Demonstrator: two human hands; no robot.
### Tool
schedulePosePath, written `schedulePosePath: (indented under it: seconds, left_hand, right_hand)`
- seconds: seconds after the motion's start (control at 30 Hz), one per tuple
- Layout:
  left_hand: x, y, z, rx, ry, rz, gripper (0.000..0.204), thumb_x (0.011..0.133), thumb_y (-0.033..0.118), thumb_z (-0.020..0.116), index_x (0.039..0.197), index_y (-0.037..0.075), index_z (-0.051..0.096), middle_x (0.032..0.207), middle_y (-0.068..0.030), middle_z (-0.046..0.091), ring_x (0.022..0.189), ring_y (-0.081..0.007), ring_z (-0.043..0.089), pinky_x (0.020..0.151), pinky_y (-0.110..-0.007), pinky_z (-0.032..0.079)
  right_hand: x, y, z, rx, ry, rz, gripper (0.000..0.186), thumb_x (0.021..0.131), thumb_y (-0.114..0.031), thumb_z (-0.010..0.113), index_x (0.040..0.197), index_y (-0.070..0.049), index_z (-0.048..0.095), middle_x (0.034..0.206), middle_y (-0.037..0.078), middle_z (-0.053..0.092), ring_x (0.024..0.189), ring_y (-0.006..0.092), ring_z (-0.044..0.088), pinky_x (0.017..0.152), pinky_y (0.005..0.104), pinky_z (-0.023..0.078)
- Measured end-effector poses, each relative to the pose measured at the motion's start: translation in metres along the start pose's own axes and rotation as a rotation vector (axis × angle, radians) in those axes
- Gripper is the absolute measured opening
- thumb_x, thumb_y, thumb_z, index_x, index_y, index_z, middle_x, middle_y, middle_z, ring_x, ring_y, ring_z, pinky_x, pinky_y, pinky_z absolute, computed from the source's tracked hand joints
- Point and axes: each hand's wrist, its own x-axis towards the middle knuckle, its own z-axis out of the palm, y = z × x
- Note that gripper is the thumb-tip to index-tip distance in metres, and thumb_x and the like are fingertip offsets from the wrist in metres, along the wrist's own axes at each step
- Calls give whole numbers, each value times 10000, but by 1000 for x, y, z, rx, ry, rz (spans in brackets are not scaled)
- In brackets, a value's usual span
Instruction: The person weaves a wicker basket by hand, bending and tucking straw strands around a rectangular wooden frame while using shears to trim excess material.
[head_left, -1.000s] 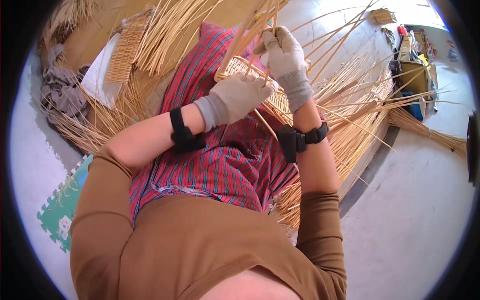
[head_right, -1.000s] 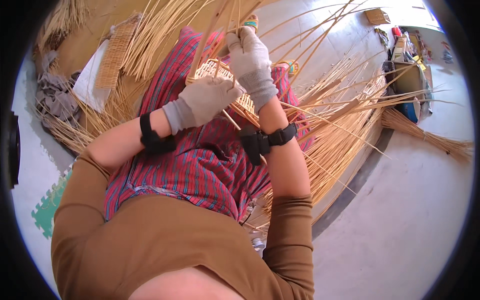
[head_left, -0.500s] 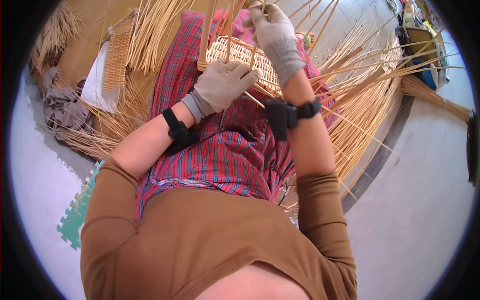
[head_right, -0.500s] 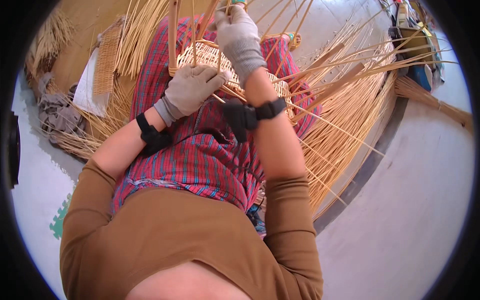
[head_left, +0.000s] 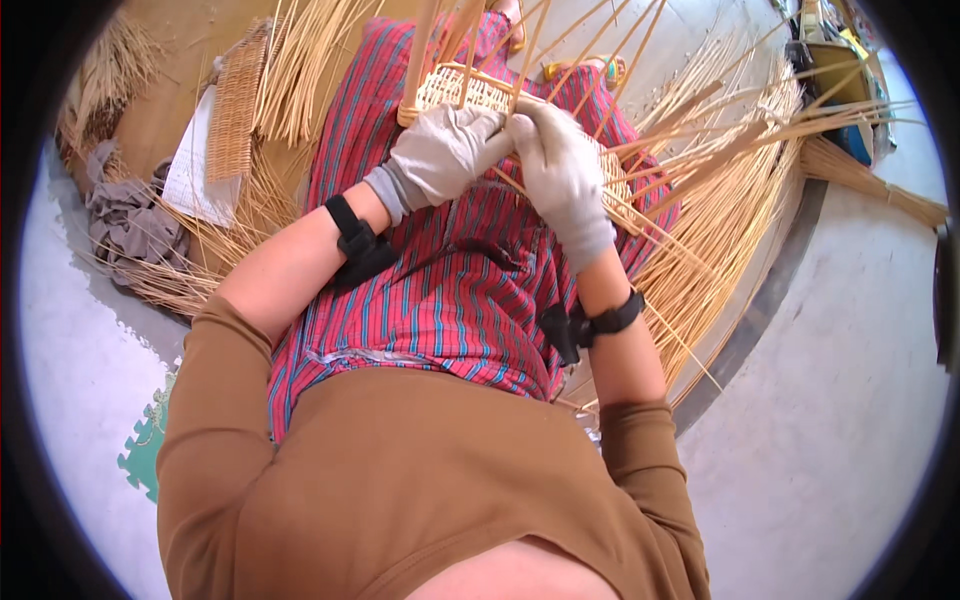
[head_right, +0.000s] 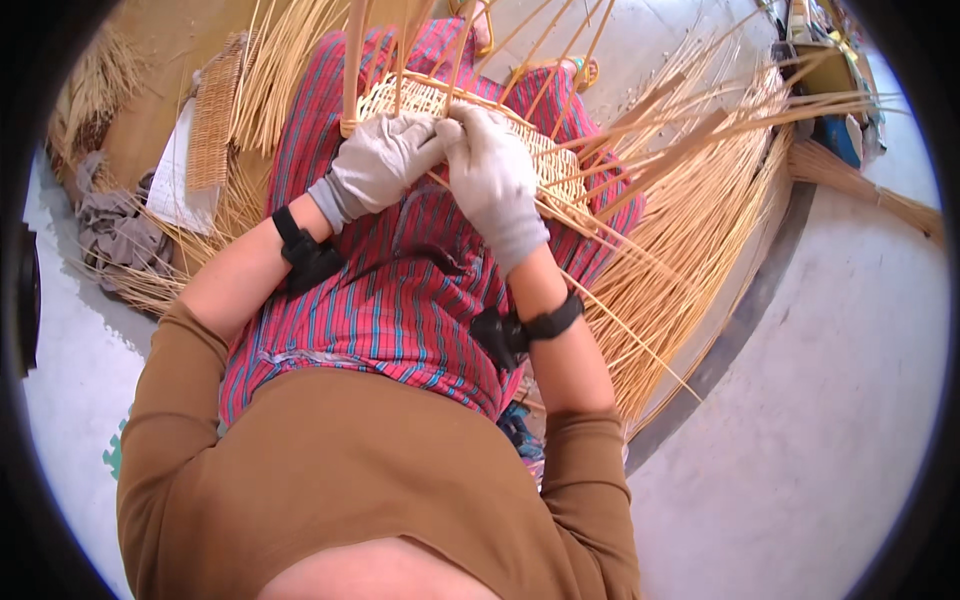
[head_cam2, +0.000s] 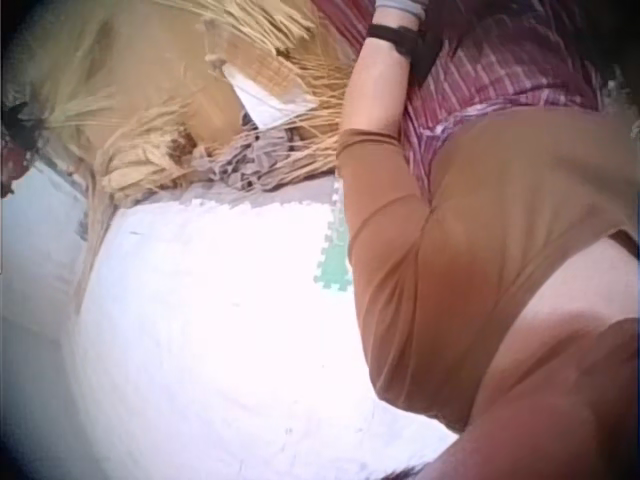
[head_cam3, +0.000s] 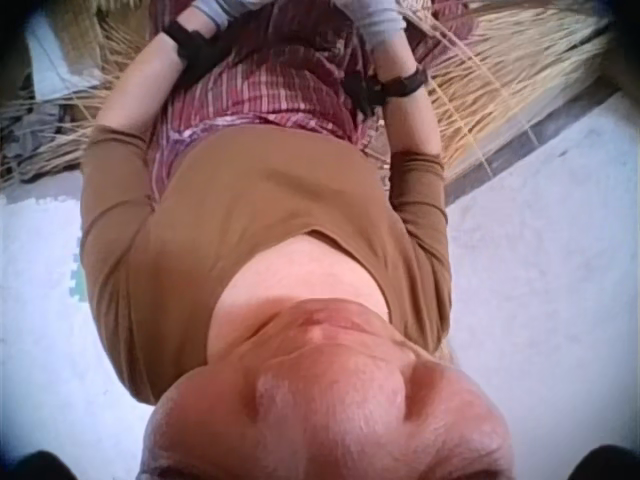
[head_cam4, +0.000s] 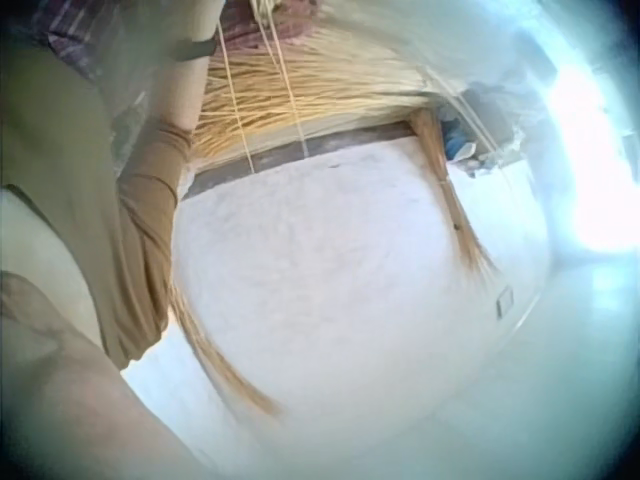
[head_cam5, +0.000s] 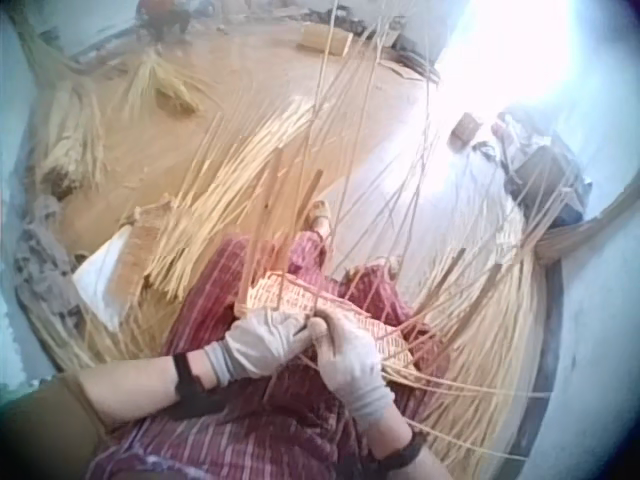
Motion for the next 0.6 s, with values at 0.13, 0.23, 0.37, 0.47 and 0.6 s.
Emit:
schedulePosePath:
  seconds: [0.13,0.23,0.37,0.47,0.6]
  left_hand:
    - [2,-6,3,-12,29,4,303,863,162,652,1156,85,669,1077,-96,672,997,-290,680,793,-424,533]
    - [6,-4,6,-35,36,-7,310,810,161,693,1107,76,682,1068,-113,683,978,-306,688,777,-448,538]
    - [8,1,-1,-130,9,-76,318,849,202,678,1152,104,674,1098,-113,707,983,-308,710,793,-448,553]
    - [21,3,-19,-282,-55,-177,305,862,208,697,1152,115,684,975,-134,718,907,-316,715,770,-445,565]
    - [21,8,-6,-268,-146,-144,245,910,189,589,1106,122,718,955,-172,728,867,-360,723,761,-470,575]
  right_hand:
    - [12,11,32,451,-99,489,191,1019,-164,641,1015,9,722,810,133,696,736,192,655,738,320,533]
    - [11,17,53,477,98,576,196,1016,-176,651,1020,4,727,821,142,714,734,211,678,738,343,541]
    - [8,8,33,214,68,398,190,979,-146,673,1068,14,726,908,163,727,860,337,712,807,403,548]
    - [-34,-44,1,305,192,268,268,990,-92,656,1241,1,659,984,136,707,817,258,695,816,362,565]
    - [-107,-41,-31,1154,-353,968,360,1058,-200,621,1374,-30,585,954,47,696,652,68,564,553,233,451]
